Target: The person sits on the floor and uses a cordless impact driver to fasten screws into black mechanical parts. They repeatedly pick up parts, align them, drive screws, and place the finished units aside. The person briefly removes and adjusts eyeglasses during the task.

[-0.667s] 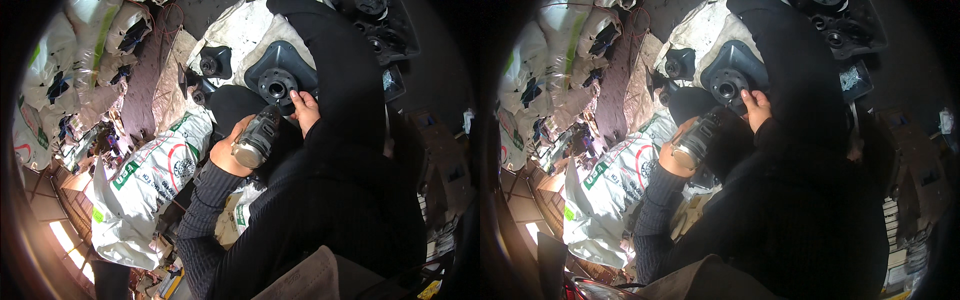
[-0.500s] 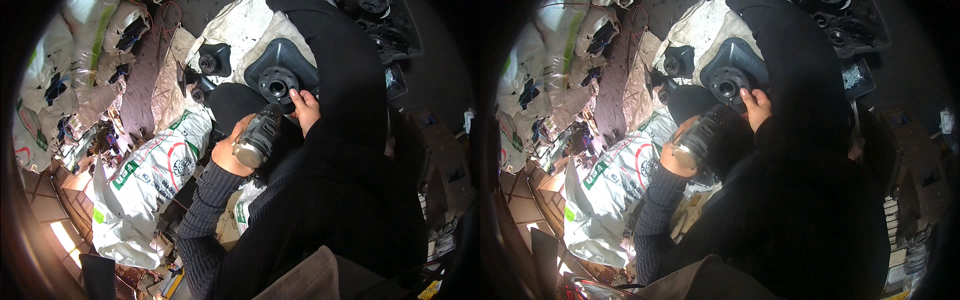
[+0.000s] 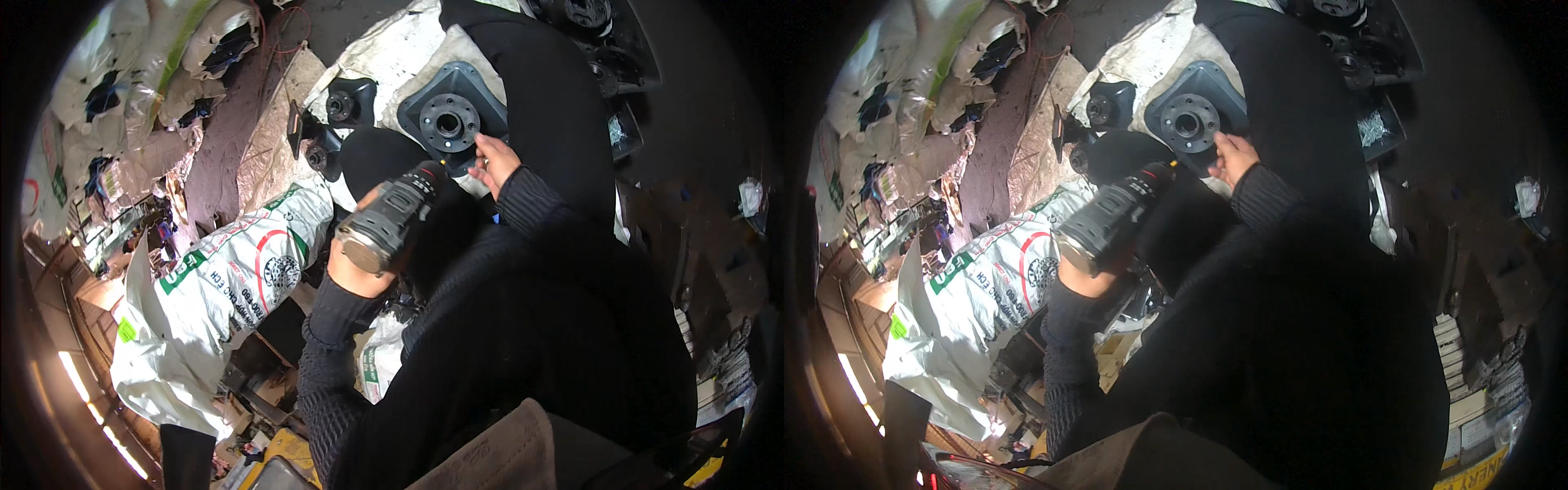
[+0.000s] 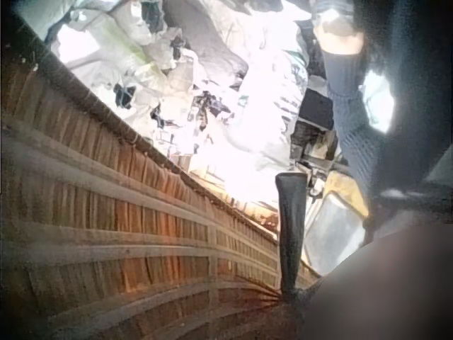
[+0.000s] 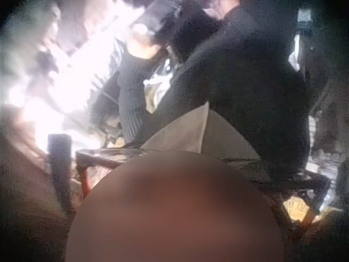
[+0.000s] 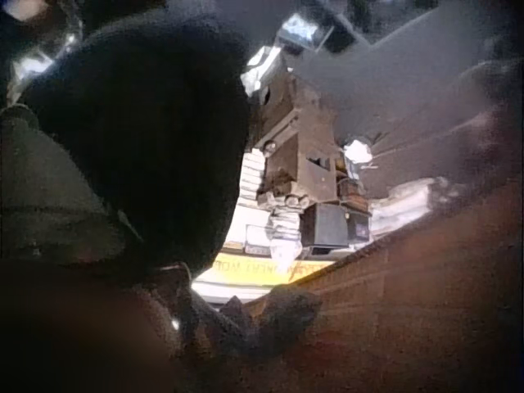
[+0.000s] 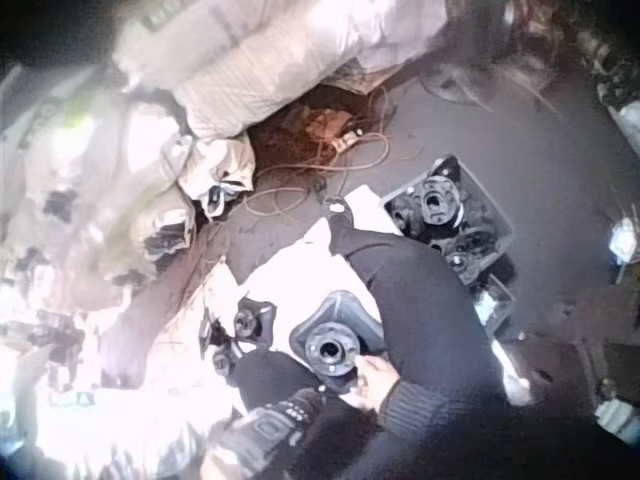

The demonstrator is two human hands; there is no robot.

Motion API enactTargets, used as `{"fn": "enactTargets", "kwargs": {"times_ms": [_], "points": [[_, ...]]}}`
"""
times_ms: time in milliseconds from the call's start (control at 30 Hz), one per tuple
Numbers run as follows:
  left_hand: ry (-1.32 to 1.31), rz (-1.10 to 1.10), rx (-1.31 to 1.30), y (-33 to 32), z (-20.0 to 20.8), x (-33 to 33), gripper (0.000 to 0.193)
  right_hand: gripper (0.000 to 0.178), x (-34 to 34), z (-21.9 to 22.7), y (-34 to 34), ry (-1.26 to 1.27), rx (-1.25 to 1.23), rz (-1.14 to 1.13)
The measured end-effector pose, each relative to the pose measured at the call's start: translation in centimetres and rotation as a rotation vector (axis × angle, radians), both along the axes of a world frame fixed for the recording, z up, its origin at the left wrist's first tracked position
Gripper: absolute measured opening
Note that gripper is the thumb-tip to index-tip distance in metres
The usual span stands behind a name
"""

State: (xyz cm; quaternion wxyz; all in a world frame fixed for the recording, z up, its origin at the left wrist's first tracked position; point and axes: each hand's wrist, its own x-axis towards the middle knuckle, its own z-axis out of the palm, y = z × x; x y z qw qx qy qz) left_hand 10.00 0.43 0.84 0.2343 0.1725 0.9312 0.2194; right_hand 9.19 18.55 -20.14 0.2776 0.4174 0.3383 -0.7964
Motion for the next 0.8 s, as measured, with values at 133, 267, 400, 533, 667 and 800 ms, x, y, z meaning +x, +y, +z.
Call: {"fn": "enactTargets", "kwargs": {"times_ms": [133,267,400,533,667,800], "points": [[0.016,0.056,0.05,0.8,0.2,2.8,0.048,0.027,2.2,2.4,2.7,-0.023,-0.358,-0.059],[-0.028,0.077,0.132,1.9,-0.1,5.0,0.051,0.032,2.5,4.0,4.4,0.129,-0.543,-0.049],[0.0,0.065,0.101,2.0,0.2,6.2,0.054,0.033,2.4,5.3,4.7,0.197,-0.632,-0.041],[0.031,0.035,0.103,2.1,0.2,6.9,0.053,0.032,2.4,5.8,5.1,0.216,-0.681,-0.051],[0.102,-0.023,0.066,2.5,-0.3,7.0,0.049,0.031,2.9,5.8,4.8,0.189,-0.684,-0.089],[0.034,0.029,0.134,2.6,-0.4,7.1,0.049,0.029,3.3,5.8,4.5,0.179,-0.68,-0.08]]}}
